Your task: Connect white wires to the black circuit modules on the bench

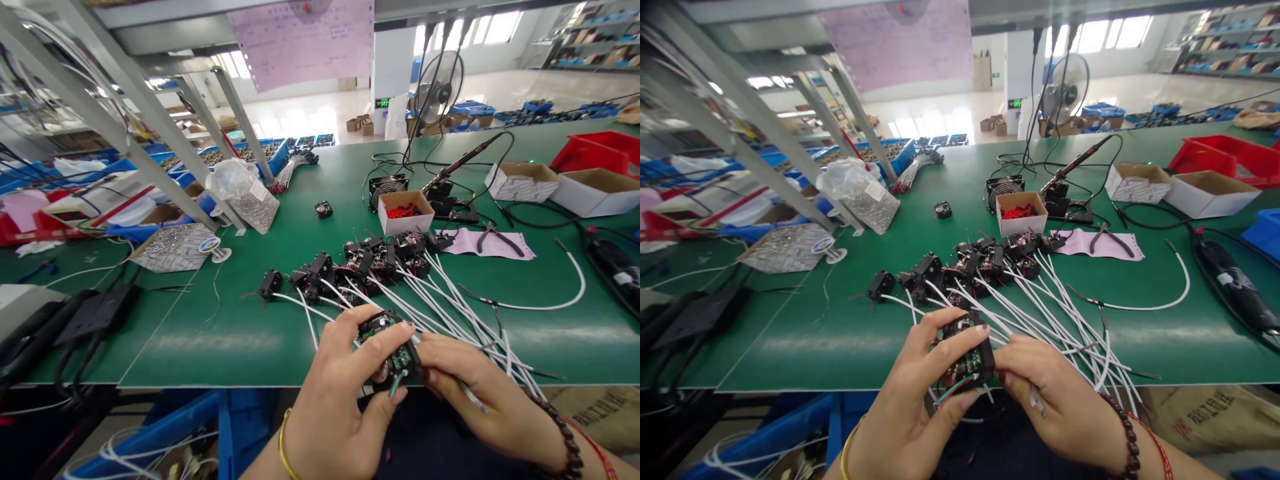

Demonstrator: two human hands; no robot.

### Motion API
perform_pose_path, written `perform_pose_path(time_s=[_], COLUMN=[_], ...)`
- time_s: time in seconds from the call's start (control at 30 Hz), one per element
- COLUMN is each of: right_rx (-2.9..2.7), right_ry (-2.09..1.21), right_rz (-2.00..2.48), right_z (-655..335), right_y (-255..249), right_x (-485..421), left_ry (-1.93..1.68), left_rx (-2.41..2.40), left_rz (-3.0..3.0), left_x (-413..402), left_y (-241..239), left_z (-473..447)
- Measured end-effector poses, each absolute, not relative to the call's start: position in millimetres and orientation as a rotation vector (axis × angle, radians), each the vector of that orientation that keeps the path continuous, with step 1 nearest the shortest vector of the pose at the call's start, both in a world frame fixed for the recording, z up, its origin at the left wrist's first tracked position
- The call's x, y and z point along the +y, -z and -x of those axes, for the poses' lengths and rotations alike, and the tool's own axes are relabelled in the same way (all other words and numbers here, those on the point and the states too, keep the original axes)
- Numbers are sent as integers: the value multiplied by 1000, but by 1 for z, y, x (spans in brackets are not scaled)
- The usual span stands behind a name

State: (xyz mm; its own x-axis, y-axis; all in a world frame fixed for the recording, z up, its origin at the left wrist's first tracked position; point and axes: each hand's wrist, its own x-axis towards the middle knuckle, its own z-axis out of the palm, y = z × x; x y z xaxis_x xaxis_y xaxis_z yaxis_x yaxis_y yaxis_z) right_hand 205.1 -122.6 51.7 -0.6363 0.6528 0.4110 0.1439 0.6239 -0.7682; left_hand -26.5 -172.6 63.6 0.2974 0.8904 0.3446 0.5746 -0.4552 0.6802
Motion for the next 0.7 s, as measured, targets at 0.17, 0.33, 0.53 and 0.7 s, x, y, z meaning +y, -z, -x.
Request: perform_pose_path(time_s=[0.17, 0.33, 0.53, 0.7], right_rx=[-2200, -2233, -2360, -2325], right_ry=[-883, -866, -849, -710], right_rz=[598, 646, 727, 975], right_z=[-209, -212, -224, -276], right_y=[-49, -44, -39, 13], right_x=[-123, -124, -120, -113], left_ry=[-972, -979, -970, -865], left_rx=[1293, 1286, 1235, 1691], left_rz=[-2102, -2079, -2022, -1892], left_x=[-174, -174, -162, -132], left_y=[-62, -61, -61, -59], left_z=[29, 26, 46, 155])
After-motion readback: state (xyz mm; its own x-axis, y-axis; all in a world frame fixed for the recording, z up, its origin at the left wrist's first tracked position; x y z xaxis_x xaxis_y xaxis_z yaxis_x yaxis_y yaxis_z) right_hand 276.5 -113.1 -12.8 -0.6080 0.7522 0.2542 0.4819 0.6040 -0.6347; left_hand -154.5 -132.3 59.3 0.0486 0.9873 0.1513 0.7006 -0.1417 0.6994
